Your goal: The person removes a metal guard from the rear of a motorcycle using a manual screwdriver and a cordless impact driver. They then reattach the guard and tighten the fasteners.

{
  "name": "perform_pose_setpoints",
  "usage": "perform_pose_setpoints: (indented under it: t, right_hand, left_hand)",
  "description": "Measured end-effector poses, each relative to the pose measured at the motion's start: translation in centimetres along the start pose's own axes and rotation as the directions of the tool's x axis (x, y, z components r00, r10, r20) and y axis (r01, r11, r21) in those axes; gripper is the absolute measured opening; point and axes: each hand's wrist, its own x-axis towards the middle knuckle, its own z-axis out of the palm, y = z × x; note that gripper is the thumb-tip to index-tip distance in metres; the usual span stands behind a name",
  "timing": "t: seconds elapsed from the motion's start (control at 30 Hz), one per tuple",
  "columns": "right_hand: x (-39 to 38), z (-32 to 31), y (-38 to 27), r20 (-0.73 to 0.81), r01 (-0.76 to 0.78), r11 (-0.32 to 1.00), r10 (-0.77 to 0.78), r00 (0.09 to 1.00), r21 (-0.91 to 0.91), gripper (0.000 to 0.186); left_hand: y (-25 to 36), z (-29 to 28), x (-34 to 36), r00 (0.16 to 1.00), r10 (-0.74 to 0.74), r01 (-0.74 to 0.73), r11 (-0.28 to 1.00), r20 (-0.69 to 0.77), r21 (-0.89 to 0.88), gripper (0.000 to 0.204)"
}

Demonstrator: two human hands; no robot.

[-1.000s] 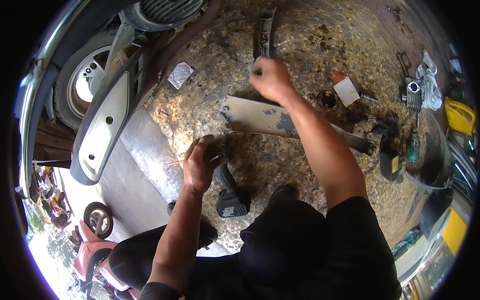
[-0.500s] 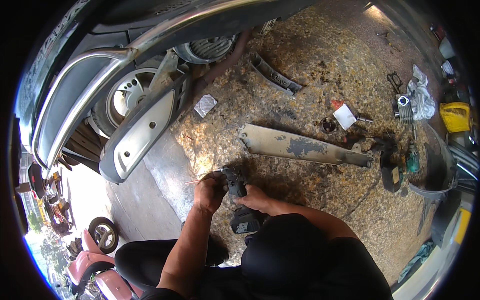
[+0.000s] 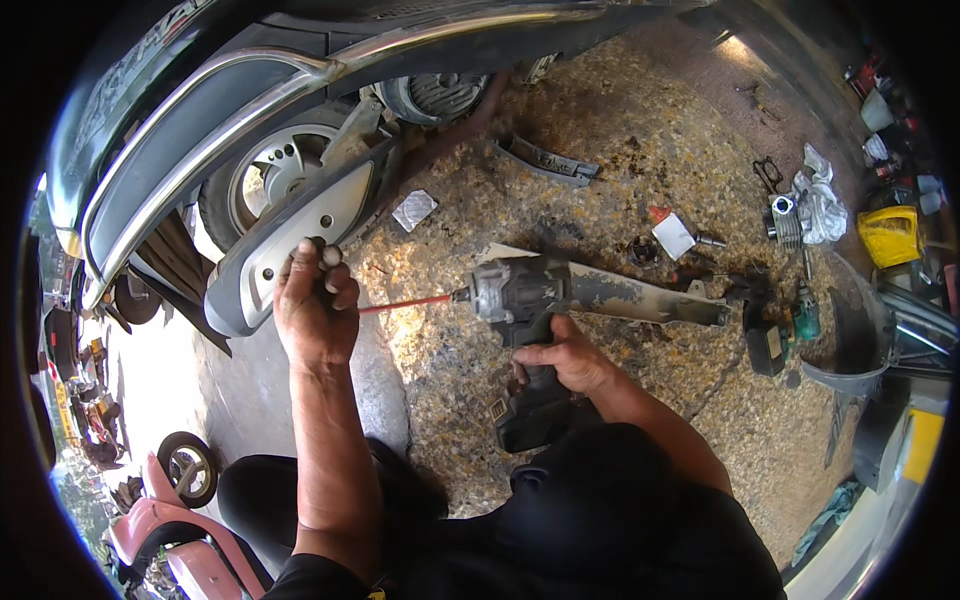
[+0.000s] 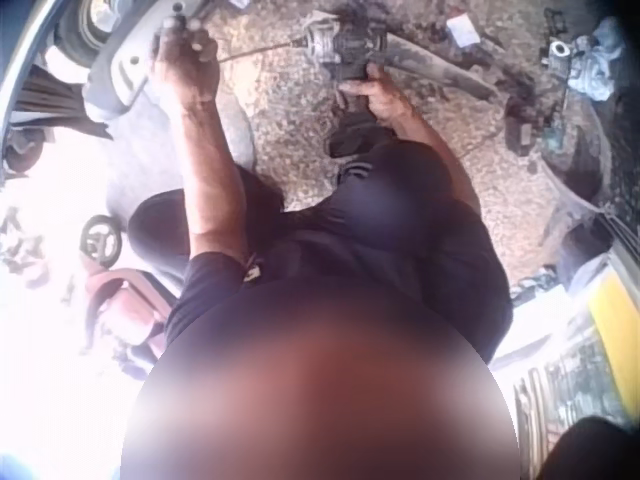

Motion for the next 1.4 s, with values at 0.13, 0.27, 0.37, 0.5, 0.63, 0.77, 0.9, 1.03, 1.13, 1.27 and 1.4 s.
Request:
perform_pose_setpoints:
  t: [0.13, 0.27, 0.37, 0.5, 0.63, 0.77, 0.9, 1.03, 1.13, 1.27, 1.4]
  right_hand:
    - [-1.5, 0.8, -5.2, 0.038, 0.256, 0.966, -0.257, 0.966, 0.031, 0.036]
    - [-2.7, 2.1, -8.5, 0.138, 0.473, 0.862, -0.454, 0.880, -0.181, 0.037]
    - [-3.3, 3.5, -9.5, 0.088, 0.563, 0.780, -0.562, 0.822, -0.273, 0.022]
    - [-3.8, 5.0, -10.3, 0.053, 0.580, 0.687, -0.625, 0.779, -0.438, 0.017]
    - [-3.7, 5.6, -10.7, 0.033, 0.548, 0.697, -0.604, 0.796, -0.462, 0.016]
    - [-3.7, 6.0, -10.7, 0.003, 0.533, 0.667, -0.622, 0.783, -0.521, 0.016]
    - [-4.3, 6.7, -10.9, 0.036, 0.523, 0.521, -0.685, 0.728, -0.675, 0.018]
    - [-5.2, 7.5, -11.8, 0.426, 0.323, -0.289, -0.734, 0.529, -0.901, 0.022]
    - [-5.7, 8.4, -12.4, 0.623, 0.125, -0.635, -0.668, 0.407, -0.762, 0.028]
    - [-6.2, 9.7, -12.9, 0.646, 0.082, -0.679, -0.644, 0.411, -0.730, 0.026]
    - [-6.5, 10.9, -13.1, 0.517, 0.195, -0.486, -0.723, 0.459, -0.852, 0.025]
  left_hand:
    - [1.9, 3.5, 1.4, 0.999, 0.036, -0.034, 0.996, 0.025, -0.084, 0.014]
    - [2.7, 6.2, 2.7, 0.989, 0.063, -0.043, 0.988, 0.130, -0.151, 0.015]
    - [3.3, 7.4, 3.3, 0.994, 0.013, 0.015, 0.965, 0.105, -0.260, 0.016]
    - [3.6, 8.1, 3.3, 0.987, -0.100, 0.143, 0.909, 0.129, -0.391, 0.020]
    - [3.6, 8.5, 2.9, 0.979, -0.127, 0.188, 0.862, 0.158, -0.472, 0.019]
    - [3.7, 8.9, 2.7, 0.980, -0.108, 0.178, 0.853, 0.168, -0.491, 0.018]
    - [4.0, 9.3, 2.8, 0.982, -0.095, 0.165, 0.853, 0.164, -0.495, 0.016]
    - [4.3, 9.7, 3.0, 0.988, -0.079, 0.118, 0.940, 0.132, -0.319, 0.014]
    - [4.3, 10.3, 3.3, 0.946, -0.141, 0.267, 0.849, 0.291, -0.455, 0.013]
    - [4.0, 11.5, 3.8, 0.929, -0.127, 0.316, 0.762, 0.348, -0.565, 0.014]
    - [3.8, 12.3, 3.5, 0.931, -0.126, 0.318, 0.741, 0.344, -0.591, 0.020]
